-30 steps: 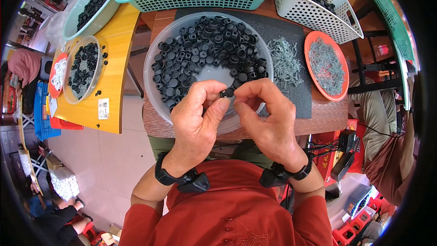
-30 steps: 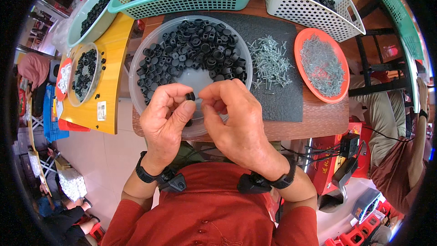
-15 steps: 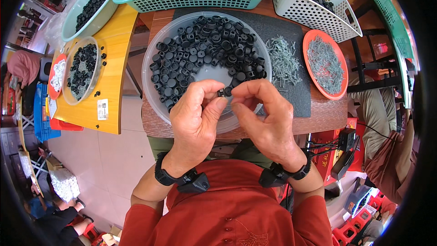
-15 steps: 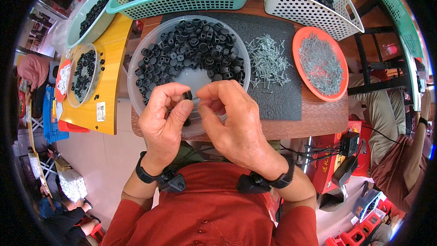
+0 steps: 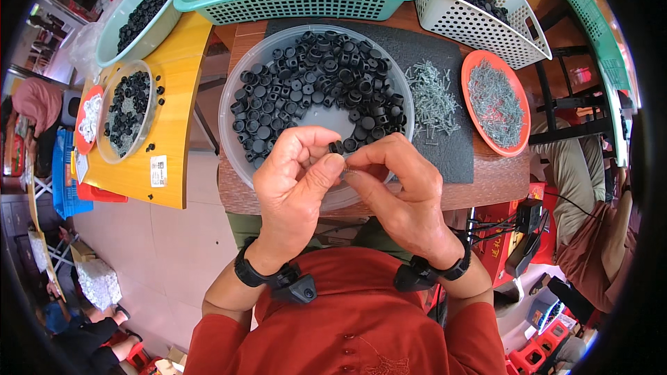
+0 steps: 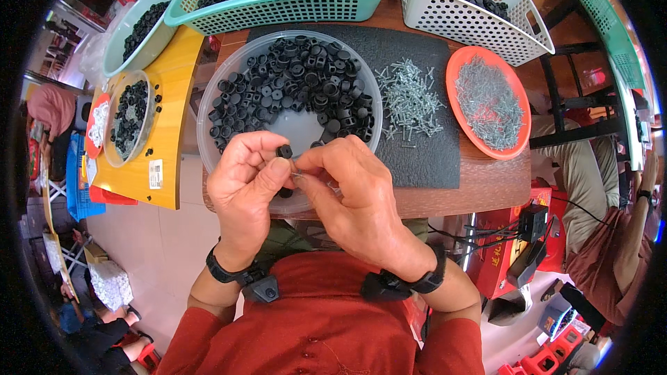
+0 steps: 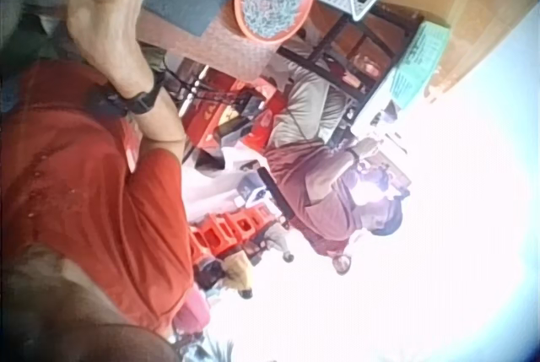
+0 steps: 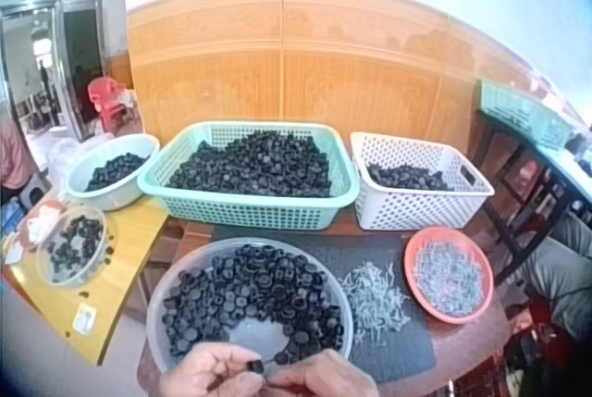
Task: Assembling small black plastic caps by inserting metal pins into them.
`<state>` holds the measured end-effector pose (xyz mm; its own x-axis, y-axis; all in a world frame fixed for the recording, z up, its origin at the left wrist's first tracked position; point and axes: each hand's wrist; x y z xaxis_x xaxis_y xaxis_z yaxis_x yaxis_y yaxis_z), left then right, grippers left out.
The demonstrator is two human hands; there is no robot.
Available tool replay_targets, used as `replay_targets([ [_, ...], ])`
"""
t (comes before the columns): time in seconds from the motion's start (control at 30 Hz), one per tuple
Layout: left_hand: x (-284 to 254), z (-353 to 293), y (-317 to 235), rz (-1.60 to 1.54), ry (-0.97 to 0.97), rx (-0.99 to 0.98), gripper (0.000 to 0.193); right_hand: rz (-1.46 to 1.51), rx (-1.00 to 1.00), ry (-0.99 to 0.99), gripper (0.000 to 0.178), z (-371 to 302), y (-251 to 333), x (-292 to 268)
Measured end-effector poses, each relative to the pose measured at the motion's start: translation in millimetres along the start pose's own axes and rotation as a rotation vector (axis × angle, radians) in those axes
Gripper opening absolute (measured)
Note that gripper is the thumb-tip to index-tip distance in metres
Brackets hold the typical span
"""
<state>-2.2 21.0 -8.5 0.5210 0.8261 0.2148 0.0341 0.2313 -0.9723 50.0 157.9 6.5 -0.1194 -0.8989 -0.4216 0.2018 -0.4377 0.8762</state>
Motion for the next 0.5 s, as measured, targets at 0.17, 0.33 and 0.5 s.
replay_targets([
  [0.17,-4,-1,-2,-0.231,0.104,-0.065,0.021,-0.059,-0.160,-0.100,0.018,2,5,-1],
  [0.33,2,-1,-3,-0.259,0.057,-0.048,0.022,-0.189,-0.336,-0.183,0.024,-1,0,7],
  [0.5,8,-5,-4,-0.273,-0.023,-0.023,0.024,-0.204,-0.364,-0.254,0.024,-1,-1,15],
])
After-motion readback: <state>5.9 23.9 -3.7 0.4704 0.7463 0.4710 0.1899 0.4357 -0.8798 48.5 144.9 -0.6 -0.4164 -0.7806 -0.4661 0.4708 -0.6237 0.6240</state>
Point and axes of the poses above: each hand's wrist, its own z-axis towards the middle knuckle, its own x-axis out of the palm, y = z × x, and after that the axes turned 10 degrees about y, right-handed
